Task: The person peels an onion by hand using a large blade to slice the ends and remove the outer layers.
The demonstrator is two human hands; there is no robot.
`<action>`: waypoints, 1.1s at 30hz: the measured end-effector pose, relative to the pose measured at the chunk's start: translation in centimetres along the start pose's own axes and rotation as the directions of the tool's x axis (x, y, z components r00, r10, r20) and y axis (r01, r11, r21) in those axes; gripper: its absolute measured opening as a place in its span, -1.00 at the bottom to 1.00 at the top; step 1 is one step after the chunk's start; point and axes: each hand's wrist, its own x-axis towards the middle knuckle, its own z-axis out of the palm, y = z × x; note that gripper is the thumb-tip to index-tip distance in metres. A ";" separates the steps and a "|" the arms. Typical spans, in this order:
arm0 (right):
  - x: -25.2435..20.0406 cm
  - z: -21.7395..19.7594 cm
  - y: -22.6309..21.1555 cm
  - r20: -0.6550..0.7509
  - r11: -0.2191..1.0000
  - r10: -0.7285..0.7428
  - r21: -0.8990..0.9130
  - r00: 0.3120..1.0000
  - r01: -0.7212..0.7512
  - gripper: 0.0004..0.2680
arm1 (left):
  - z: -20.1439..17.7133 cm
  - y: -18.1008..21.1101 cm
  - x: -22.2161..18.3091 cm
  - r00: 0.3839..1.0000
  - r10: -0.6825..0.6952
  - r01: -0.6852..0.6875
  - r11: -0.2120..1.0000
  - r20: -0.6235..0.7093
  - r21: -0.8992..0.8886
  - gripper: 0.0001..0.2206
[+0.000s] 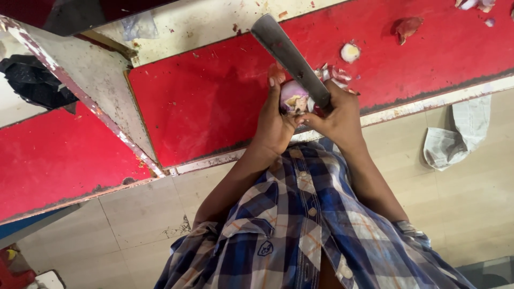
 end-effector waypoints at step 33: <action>-2.6 1.4 1.2 0.028 0.999 -0.017 -0.032 0.999 0.018 -0.61 | -2.5 -1.2 0.5 0.997 -0.065 0.055 0.980 -0.050 -0.189 -0.52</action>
